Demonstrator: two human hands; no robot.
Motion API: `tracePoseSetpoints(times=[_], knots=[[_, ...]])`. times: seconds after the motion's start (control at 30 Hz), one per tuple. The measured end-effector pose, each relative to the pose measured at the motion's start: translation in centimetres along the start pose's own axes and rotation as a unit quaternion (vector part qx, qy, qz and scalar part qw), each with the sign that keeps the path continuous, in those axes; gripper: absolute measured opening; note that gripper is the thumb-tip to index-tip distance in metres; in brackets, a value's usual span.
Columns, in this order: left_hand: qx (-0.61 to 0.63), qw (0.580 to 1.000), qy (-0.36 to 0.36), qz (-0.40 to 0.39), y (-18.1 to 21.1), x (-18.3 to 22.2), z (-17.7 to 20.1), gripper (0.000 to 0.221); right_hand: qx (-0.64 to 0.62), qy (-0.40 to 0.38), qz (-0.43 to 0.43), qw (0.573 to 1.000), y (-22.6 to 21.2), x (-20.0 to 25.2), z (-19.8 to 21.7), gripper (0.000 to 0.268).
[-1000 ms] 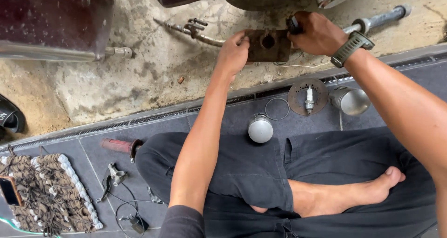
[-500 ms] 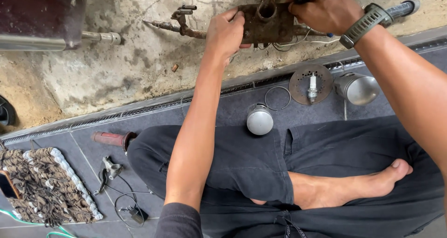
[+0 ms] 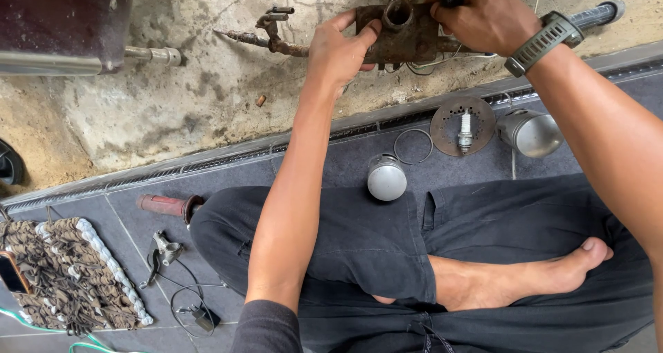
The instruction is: The person is sitting on the floor disassembling a motorcycle handlebar assembly using a screwdriver and pliers, after briefly inspecting a piston.
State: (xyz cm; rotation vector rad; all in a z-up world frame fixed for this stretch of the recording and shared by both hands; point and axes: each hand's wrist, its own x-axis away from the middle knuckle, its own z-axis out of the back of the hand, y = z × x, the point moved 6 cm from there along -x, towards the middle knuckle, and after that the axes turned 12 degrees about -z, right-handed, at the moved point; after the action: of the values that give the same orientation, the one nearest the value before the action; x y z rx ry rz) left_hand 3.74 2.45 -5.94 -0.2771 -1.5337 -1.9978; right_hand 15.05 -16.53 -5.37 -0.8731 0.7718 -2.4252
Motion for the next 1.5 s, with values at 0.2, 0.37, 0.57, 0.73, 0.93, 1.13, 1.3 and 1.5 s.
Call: tracePoseSetpoints(times=[0.2, 0.37, 0.57, 0.73, 0.93, 1.13, 1.3, 1.5], knots=[[-0.039, 0.999, -0.001, 0.007, 0.1, 0.2, 0.0, 0.072, 0.024, -0.039, -0.064, 0.997, 0.0, 0.3, 0.0, 0.026], [-0.043, 0.999, 0.001, -0.004, 0.0, 0.2, 0.0, 0.069, -0.012, -0.046, -0.073, 0.996, -0.5, 0.8, 0.0, 0.022], [-0.048, 0.999, 0.0, -0.007, 0.2, 0.4, 0.1, 0.075, 0.005, -0.036, -0.046, 0.998, 1.3, 0.1, -0.8, 0.03], [-0.026, 1.0, 0.007, 0.001, 0.2, 0.6, 0.1, 0.071, -0.003, -0.051, -0.041, 0.998, 0.6, 0.5, -0.8, 0.034], [-0.014, 1.0, 0.003, -0.002, 0.2, 0.8, 0.0, 0.067, -0.021, -0.035, -0.122, 0.992, 0.2, 1.5, -0.1, 0.03], [-0.014, 1.0, -0.002, 0.007, 0.5, 1.1, 0.4, 0.076, -0.034, -0.028, -0.072, 0.996, -0.5, 1.6, -0.2, 0.026], [0.035, 0.998, -0.02, 0.038, 2.3, 2.3, 0.4, 0.061, -0.038, -0.034, -0.086, 0.995, -1.1, 2.0, 0.1, 0.023], [0.056, 0.997, -0.019, 0.044, 2.2, 2.3, 0.3, 0.066, -0.041, -0.028, -0.068, 0.996, -1.3, 2.1, 0.2, 0.022]])
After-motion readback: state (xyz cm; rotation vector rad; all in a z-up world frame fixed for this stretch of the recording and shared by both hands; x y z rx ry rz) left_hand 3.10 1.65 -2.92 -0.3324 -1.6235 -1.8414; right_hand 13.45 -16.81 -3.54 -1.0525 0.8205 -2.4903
